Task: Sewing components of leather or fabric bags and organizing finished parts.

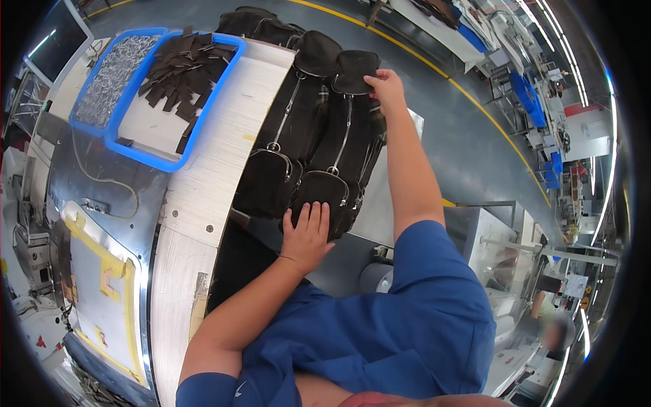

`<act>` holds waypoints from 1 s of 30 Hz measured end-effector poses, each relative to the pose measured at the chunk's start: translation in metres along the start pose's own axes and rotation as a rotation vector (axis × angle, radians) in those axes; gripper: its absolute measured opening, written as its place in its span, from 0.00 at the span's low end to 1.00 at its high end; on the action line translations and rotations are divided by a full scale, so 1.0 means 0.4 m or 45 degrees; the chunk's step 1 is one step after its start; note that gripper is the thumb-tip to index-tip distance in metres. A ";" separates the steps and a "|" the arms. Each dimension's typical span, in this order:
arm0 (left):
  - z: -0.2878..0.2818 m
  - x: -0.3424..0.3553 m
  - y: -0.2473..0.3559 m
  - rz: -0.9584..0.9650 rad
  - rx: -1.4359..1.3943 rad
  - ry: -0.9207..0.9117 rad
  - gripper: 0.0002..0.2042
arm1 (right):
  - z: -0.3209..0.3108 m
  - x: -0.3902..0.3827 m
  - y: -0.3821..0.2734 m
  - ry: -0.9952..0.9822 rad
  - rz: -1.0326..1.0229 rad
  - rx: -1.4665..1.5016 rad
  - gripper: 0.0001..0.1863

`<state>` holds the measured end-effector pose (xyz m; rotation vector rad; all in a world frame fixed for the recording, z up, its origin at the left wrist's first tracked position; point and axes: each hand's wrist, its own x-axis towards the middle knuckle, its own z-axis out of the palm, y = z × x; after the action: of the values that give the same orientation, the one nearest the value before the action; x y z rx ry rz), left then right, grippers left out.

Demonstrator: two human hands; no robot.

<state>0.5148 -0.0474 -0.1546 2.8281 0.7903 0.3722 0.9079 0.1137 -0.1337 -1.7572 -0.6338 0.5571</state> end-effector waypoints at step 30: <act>0.004 -0.034 -0.028 0.299 -0.118 0.032 0.21 | 0.090 -0.061 0.001 0.421 0.262 -0.780 0.36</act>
<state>0.4985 -0.0452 -0.1614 2.8393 0.4322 0.4661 0.8662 0.1228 -0.1420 -2.4451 -0.4112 0.2002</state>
